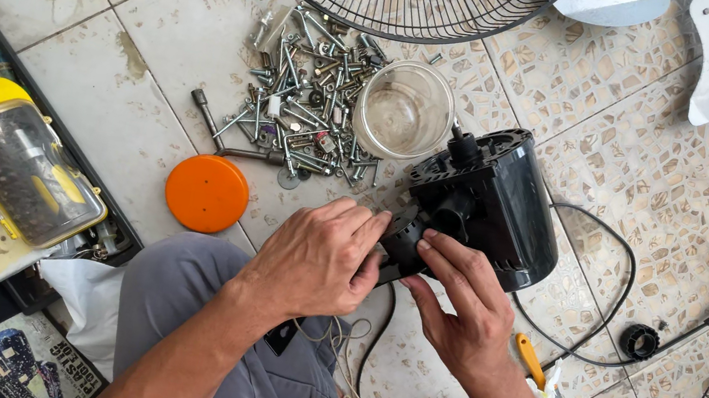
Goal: The person sits on the floor and assembles an electric fan. They attach the motor housing to the stand, secure it with screws using a screwdriver and wrench, then brush the fan cage before fitting it onto the motor assembly.
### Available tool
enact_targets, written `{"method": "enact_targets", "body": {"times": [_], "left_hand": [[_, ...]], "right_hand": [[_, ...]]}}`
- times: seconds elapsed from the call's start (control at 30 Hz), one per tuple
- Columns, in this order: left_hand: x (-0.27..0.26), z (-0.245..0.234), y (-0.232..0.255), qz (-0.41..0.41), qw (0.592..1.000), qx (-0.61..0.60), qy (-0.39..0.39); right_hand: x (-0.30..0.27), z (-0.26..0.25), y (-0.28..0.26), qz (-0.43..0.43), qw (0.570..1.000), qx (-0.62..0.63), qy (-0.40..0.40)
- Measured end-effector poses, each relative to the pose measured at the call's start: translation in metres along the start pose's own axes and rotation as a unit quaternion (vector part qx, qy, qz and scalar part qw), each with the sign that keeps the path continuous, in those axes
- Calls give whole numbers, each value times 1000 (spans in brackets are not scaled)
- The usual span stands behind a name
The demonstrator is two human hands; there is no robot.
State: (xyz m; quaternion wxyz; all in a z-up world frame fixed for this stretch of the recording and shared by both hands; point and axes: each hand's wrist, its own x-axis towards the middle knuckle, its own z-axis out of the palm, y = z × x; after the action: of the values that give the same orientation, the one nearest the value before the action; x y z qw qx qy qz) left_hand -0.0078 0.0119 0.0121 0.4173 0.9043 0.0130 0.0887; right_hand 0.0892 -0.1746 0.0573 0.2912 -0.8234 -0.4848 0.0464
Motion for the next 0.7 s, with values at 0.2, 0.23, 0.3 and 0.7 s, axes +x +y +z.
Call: {"method": "enact_targets", "body": {"times": [0.2, 0.23, 0.3, 0.7], "left_hand": [[-2, 3, -1, -3, 1000, -10, 24], [-2, 4, -1, -6, 1000, -2, 23], [-2, 8, 0, -13, 1000, 13, 25], [0, 11, -2, 5, 997, 10, 80]], "right_hand": [[-3, 4, -3, 10, 1000, -13, 14], [-4, 5, -3, 11, 1000, -17, 24], [-7, 10, -2, 49, 994, 55, 81], [-57, 61, 24, 382, 743, 478, 270]]}}
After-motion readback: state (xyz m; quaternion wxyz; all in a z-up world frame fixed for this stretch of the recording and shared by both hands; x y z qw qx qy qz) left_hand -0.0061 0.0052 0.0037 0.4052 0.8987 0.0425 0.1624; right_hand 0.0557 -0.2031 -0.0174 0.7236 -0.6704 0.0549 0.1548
